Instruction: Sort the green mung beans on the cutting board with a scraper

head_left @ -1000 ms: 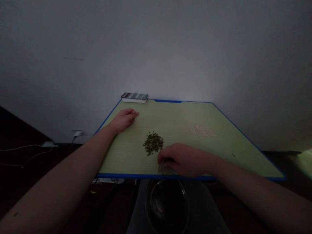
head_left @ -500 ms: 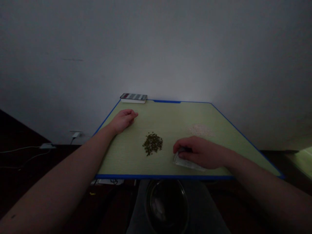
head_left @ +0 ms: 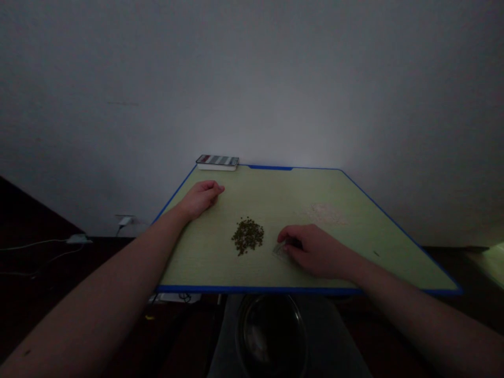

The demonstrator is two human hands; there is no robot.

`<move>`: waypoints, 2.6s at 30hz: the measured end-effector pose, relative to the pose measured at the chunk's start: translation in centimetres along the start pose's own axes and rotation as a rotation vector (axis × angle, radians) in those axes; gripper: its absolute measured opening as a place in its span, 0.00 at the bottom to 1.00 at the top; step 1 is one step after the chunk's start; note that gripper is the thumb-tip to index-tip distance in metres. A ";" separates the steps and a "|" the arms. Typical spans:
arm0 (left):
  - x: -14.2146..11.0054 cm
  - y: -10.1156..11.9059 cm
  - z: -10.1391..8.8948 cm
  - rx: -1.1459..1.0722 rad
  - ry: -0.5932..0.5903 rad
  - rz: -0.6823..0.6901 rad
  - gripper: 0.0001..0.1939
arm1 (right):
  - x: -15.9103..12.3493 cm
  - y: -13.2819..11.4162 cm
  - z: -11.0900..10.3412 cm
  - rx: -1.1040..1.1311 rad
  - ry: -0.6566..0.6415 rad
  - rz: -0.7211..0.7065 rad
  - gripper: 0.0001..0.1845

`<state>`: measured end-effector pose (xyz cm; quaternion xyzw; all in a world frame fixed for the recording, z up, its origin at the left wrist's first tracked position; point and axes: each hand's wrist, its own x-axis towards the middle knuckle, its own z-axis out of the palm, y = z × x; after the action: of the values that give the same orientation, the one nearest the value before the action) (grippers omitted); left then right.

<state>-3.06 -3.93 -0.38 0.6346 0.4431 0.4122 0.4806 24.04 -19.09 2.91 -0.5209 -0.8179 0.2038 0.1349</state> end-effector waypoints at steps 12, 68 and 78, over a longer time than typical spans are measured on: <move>0.2 -0.3 -0.1 -0.002 -0.001 0.005 0.15 | 1.5 -1.3 1.1 -0.059 0.117 0.069 0.12; 0.1 -0.1 0.0 0.029 0.003 0.018 0.16 | 0.7 -0.4 0.5 -0.079 0.155 0.110 0.10; -0.1 0.2 0.1 -0.001 -0.012 0.004 0.15 | 3.1 2.4 -1.0 -0.268 0.198 0.208 0.11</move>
<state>-2.99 -4.07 -0.24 0.6376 0.4388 0.4098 0.4827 25.10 -15.16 2.65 -0.6333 -0.7623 0.0534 0.1224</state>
